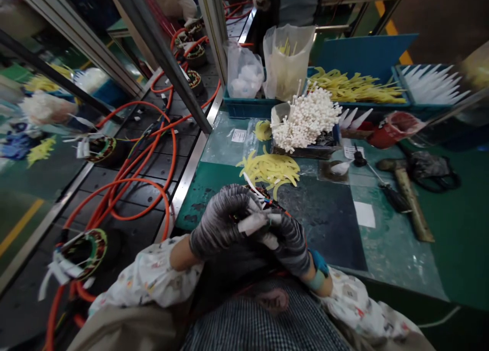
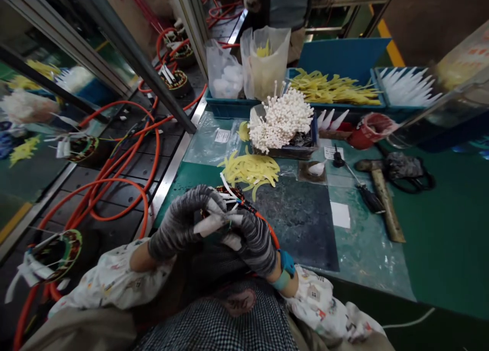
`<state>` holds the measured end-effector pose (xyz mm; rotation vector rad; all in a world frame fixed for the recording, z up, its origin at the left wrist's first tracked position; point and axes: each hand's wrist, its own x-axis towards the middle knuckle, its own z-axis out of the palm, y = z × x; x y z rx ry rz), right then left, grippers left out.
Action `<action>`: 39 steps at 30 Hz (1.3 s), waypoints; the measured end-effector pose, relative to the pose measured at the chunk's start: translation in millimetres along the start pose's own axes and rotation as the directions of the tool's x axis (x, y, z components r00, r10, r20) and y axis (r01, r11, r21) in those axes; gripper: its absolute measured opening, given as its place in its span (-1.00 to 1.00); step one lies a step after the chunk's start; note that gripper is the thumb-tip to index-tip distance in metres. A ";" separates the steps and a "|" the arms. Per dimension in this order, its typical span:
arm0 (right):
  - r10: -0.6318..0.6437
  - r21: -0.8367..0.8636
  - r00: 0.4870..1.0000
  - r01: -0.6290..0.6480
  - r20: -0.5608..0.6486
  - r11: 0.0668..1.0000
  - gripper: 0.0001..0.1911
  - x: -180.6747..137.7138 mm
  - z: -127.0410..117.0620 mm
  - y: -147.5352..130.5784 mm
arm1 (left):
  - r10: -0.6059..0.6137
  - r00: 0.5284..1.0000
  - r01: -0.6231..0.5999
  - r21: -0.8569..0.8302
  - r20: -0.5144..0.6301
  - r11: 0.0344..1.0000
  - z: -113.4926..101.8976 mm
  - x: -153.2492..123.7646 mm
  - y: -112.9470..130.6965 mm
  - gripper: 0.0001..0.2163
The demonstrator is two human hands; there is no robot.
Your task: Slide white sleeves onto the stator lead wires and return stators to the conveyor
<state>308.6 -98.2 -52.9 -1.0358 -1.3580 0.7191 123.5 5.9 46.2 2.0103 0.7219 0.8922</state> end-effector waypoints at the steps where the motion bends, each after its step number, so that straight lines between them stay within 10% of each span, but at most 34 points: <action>1: 0.000 0.001 1.000 0.000 0.009 1.000 -0.75 0.8 -1.1 1.4 | -0.051 0.999 0.051 0.046 0.008 0.998 -6.0 10.5 -10.7 -0.68; 9: 0.039 0.011 0.997 -0.039 -0.070 0.999 -0.80 4.7 -1.7 7.0 | -0.421 0.907 0.342 0.537 0.027 0.771 -18.2 119.7 -137.6 -0.64; 17: 0.069 0.089 0.990 -0.059 -0.120 0.994 -0.79 5.5 1.2 6.2 | -0.563 0.815 0.451 0.461 0.135 0.764 -19.9 140.0 -150.7 -0.76; 26: 0.349 0.089 0.872 -0.340 -0.344 0.936 -0.57 38.9 -6.0 -12.1 | -0.055 0.992 0.080 0.237 -0.114 0.968 -31.3 33.1 -62.6 -0.73; 31: 0.352 0.074 0.873 -0.348 -0.337 0.935 -0.54 46.8 -7.8 -21.6 | 0.526 0.840 -0.513 0.520 0.137 0.683 -3.1 -14.1 -25.2 -0.69; 39: 0.314 0.054 0.870 -0.318 -0.381 0.947 -0.58 36.9 -3.1 -18.8 | 0.531 0.835 -0.532 0.456 0.143 0.714 4.1 -5.0 -26.1 -0.74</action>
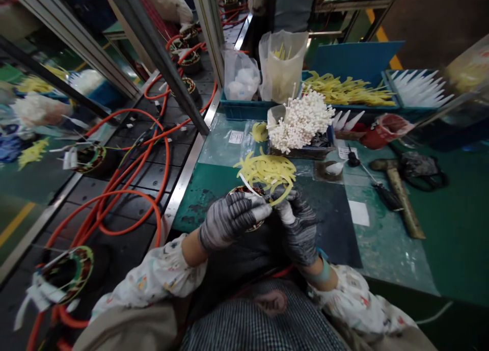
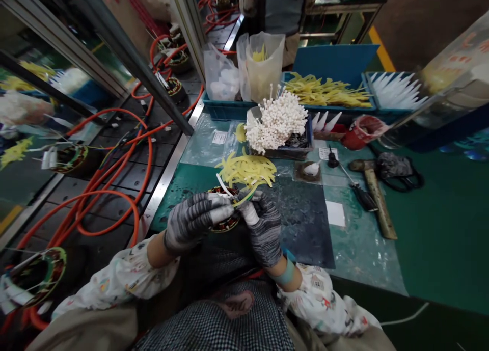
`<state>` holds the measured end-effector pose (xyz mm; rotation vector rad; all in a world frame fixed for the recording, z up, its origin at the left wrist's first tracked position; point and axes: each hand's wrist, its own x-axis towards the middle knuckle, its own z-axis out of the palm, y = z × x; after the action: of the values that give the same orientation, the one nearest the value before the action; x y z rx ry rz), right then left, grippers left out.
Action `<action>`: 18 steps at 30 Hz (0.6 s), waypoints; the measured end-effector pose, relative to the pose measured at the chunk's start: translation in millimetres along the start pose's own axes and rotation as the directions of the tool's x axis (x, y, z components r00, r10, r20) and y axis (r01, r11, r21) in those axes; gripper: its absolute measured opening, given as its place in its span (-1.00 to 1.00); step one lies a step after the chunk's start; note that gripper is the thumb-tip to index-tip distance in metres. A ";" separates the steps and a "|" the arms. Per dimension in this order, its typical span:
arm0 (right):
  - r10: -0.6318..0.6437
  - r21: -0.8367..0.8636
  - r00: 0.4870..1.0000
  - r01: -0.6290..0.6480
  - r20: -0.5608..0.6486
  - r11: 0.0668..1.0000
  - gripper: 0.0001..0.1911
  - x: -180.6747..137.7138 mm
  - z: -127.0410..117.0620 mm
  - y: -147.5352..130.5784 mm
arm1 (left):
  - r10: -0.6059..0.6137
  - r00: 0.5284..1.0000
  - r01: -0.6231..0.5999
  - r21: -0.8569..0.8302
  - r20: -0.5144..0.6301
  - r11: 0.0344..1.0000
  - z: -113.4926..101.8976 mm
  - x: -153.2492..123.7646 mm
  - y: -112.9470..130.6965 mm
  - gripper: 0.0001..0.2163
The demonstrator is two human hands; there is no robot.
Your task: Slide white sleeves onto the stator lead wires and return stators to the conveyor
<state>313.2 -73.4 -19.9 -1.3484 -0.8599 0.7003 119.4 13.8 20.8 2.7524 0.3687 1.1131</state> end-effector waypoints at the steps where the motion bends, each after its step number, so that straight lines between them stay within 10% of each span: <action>1: -0.004 0.001 1.000 0.004 0.008 1.000 -0.59 -1.7 -1.1 -0.1 | -0.016 1.000 0.016 -0.023 -0.020 1.000 0.8 0.0 1.7 -0.75; 8: -0.092 0.075 0.995 0.090 0.024 0.993 -0.53 -10.4 0.5 4.5 | -0.156 0.986 0.139 -0.218 -0.062 0.966 2.0 -33.3 4.4 -0.75; 12: -0.162 0.135 0.987 0.159 0.007 0.978 -0.58 -11.2 3.4 12.3 | -0.691 0.714 0.661 -0.432 0.112 0.613 -9.3 -48.0 -29.0 -0.34; 15: -0.249 -0.002 0.959 0.251 0.133 0.968 -0.73 -8.2 0.2 9.4 | -0.687 0.549 0.836 -0.310 0.476 0.452 -6.3 -34.6 -63.4 0.08; 18: -0.347 -0.173 0.880 0.415 0.324 0.893 -0.73 -6.7 3.5 3.3 | -0.554 0.465 0.830 -0.122 0.691 0.544 7.7 -11.4 -94.0 -0.18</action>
<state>306.8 -76.8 -24.0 -1.2458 -1.4402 0.4928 100.8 100.4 -13.7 1.9671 0.9309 0.0607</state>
